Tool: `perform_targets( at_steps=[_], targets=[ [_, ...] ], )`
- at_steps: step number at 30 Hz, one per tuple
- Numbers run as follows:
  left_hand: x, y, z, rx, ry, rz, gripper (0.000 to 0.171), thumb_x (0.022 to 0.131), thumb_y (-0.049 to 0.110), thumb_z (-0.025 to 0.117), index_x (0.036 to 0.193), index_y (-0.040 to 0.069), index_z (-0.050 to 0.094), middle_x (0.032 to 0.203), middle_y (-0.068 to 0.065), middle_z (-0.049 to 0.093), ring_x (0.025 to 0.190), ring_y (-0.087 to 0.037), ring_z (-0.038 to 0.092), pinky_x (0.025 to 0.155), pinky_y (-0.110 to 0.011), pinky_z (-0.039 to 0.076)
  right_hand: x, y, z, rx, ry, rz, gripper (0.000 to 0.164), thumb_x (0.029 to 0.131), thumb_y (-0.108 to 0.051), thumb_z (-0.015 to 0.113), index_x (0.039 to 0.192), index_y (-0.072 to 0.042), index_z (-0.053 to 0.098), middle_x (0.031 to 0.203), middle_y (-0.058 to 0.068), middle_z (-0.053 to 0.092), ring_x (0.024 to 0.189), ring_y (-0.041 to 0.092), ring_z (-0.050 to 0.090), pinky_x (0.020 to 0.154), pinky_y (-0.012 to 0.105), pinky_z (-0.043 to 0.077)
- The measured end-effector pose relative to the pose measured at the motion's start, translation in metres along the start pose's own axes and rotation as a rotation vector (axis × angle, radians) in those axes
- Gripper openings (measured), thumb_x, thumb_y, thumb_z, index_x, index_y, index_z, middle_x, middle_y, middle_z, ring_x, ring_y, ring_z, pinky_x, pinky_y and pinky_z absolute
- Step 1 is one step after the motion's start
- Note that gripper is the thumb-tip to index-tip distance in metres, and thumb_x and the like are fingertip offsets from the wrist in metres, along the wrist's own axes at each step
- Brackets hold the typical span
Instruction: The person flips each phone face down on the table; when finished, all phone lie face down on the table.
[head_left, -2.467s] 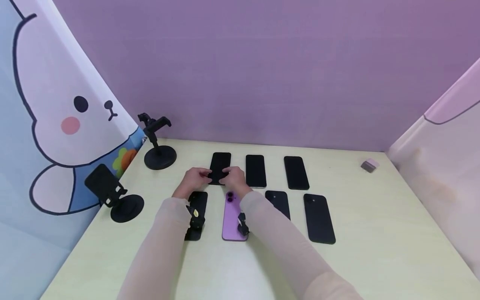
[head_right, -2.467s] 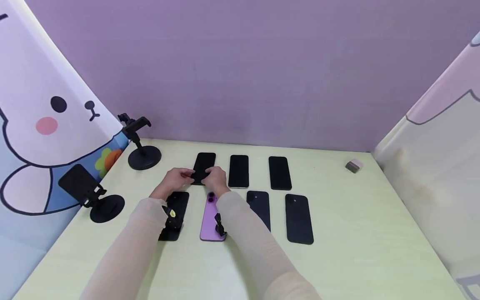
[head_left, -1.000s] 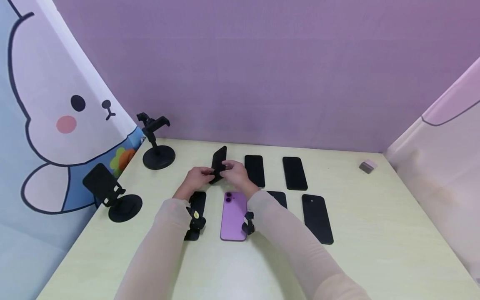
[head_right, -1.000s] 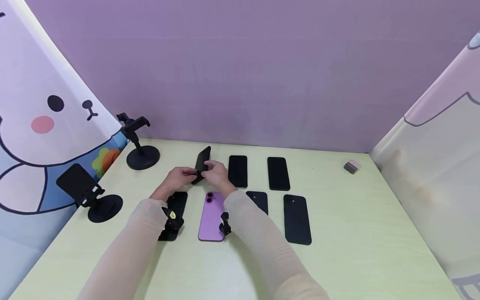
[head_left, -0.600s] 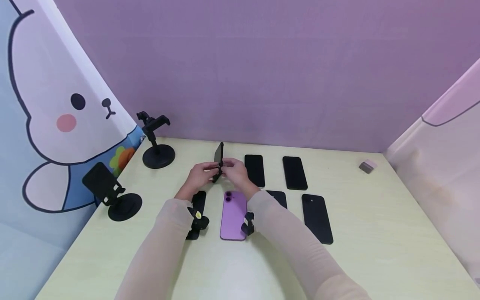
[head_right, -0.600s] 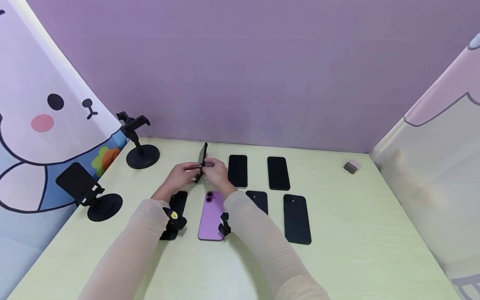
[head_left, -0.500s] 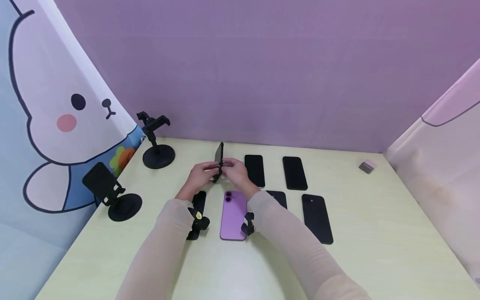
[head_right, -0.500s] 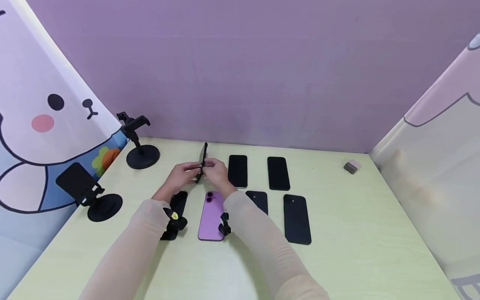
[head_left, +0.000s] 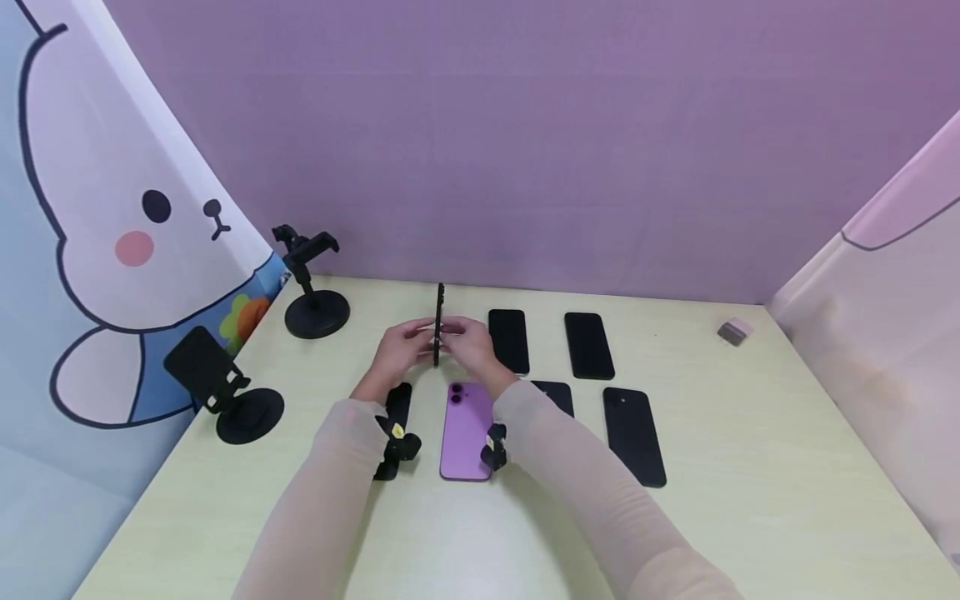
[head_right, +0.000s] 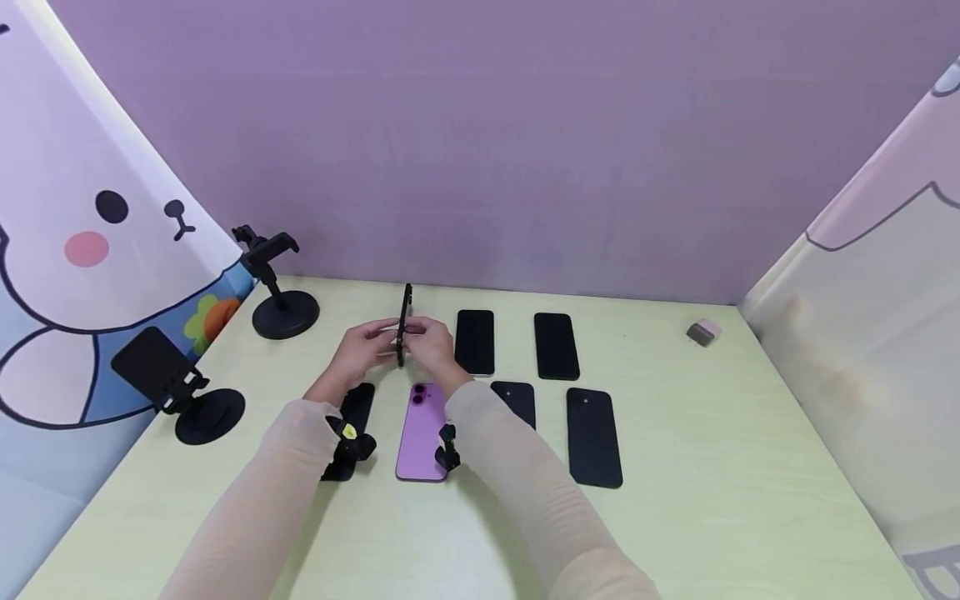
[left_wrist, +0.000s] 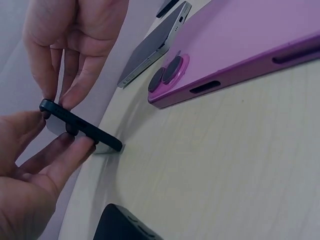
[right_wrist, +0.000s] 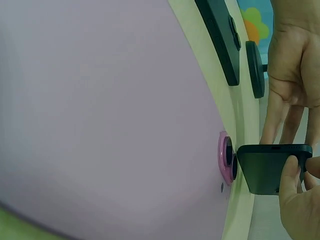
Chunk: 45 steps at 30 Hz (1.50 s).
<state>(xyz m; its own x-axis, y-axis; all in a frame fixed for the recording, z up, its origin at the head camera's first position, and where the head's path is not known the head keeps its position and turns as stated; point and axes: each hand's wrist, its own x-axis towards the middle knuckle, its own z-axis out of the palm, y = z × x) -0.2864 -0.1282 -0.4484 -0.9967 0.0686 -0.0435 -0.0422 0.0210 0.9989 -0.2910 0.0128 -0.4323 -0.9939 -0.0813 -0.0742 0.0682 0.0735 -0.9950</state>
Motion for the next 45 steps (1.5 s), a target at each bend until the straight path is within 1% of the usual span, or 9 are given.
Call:
perform_targets(
  at_steps=[3, 6, 13, 17, 23, 26, 32, 41, 45],
  targets=[
    [0.000, 0.000, 0.000, -0.029, 0.008, 0.010, 0.035, 0.098, 0.006, 0.056, 0.132, -0.004, 0.057, 0.118, -0.024, 0.062, 0.098, -0.028, 0.066, 0.082, -0.035, 0.054, -0.001, 0.000, 0.000, -0.037, -0.010, 0.003, 0.030, 0.093, 0.007, 0.058, 0.122, 0.004, 0.064, 0.110, 0.018, 0.066, 0.094, 0.025, 0.066, 0.083, 0.034, 0.054],
    [0.000, -0.001, -0.001, -0.042, 0.019, 0.000, 0.036, 0.098, 0.007, 0.057, 0.133, -0.004, 0.056, 0.118, -0.025, 0.062, 0.100, -0.029, 0.065, 0.082, -0.034, 0.054, -0.003, 0.002, 0.000, -0.100, -0.032, 0.008, 0.030, 0.094, 0.004, 0.059, 0.124, 0.003, 0.063, 0.112, 0.017, 0.066, 0.093, 0.024, 0.066, 0.081, 0.032, 0.054],
    [0.002, -0.003, -0.005, -0.009, 0.040, -0.002, 0.043, 0.096, 0.002, 0.060, 0.137, -0.006, 0.050, 0.125, -0.031, 0.056, 0.110, -0.037, 0.060, 0.085, -0.038, 0.053, -0.005, 0.009, 0.001, -0.332, -0.059, 0.002, 0.031, 0.093, -0.006, 0.065, 0.123, -0.002, 0.066, 0.114, 0.014, 0.067, 0.089, 0.023, 0.066, 0.071, 0.026, 0.052],
    [0.002, -0.002, -0.008, 0.096, 0.061, 0.017, 0.042, 0.093, 0.001, 0.062, 0.134, -0.006, 0.054, 0.125, -0.029, 0.058, 0.109, -0.036, 0.061, 0.083, -0.034, 0.053, -0.005, 0.010, 0.001, -0.378, -0.053, 0.003, 0.032, 0.091, -0.006, 0.067, 0.123, -0.001, 0.066, 0.115, 0.014, 0.067, 0.097, 0.024, 0.064, 0.077, 0.028, 0.052],
    [0.003, -0.001, -0.015, 0.495, 0.080, 0.064, 0.040, 0.090, 0.009, 0.066, 0.129, -0.002, 0.061, 0.119, -0.021, 0.064, 0.101, -0.029, 0.065, 0.077, -0.030, 0.053, -0.004, 0.012, 0.000, -0.471, -0.037, 0.038, 0.035, 0.090, -0.010, 0.070, 0.124, -0.005, 0.066, 0.113, 0.015, 0.065, 0.098, 0.026, 0.062, 0.083, 0.033, 0.049],
    [0.002, -0.001, -0.018, 0.628, 0.069, 0.059, 0.040, 0.090, 0.010, 0.067, 0.128, -0.003, 0.062, 0.117, -0.020, 0.066, 0.097, -0.028, 0.065, 0.075, -0.034, 0.052, -0.003, 0.013, 0.000, -0.521, -0.040, 0.049, 0.037, 0.090, -0.012, 0.070, 0.126, -0.006, 0.065, 0.110, 0.015, 0.065, 0.095, 0.025, 0.061, 0.081, 0.033, 0.049],
    [0.000, -0.001, -0.021, 0.717, 0.034, 0.035, 0.040, 0.091, 0.009, 0.067, 0.127, -0.006, 0.060, 0.120, -0.023, 0.063, 0.107, -0.033, 0.062, 0.086, -0.042, 0.051, 0.001, 0.015, 0.000, -0.575, -0.051, 0.045, 0.038, 0.091, -0.012, 0.070, 0.127, -0.006, 0.064, 0.104, 0.013, 0.067, 0.090, 0.023, 0.062, 0.078, 0.031, 0.049],
    [0.003, -0.005, -0.023, 0.767, 0.024, 0.026, 0.038, 0.090, 0.010, 0.067, 0.123, -0.008, 0.062, 0.112, -0.023, 0.066, 0.104, -0.034, 0.061, 0.089, -0.044, 0.048, 0.003, 0.014, 0.001, -0.659, -0.055, 0.027, 0.038, 0.088, -0.012, 0.073, 0.125, -0.005, 0.066, 0.104, 0.013, 0.069, 0.098, 0.022, 0.063, 0.086, 0.032, 0.049],
    [0.006, -0.005, -0.024, 0.793, 0.017, 0.022, 0.038, 0.089, 0.009, 0.068, 0.122, -0.008, 0.063, 0.111, -0.023, 0.066, 0.103, -0.034, 0.061, 0.089, -0.044, 0.048, 0.003, 0.014, 0.004, -0.695, -0.046, 0.021, 0.038, 0.088, -0.011, 0.074, 0.125, -0.005, 0.067, 0.113, 0.014, 0.067, 0.107, 0.023, 0.060, 0.093, 0.033, 0.046]
  ],
)
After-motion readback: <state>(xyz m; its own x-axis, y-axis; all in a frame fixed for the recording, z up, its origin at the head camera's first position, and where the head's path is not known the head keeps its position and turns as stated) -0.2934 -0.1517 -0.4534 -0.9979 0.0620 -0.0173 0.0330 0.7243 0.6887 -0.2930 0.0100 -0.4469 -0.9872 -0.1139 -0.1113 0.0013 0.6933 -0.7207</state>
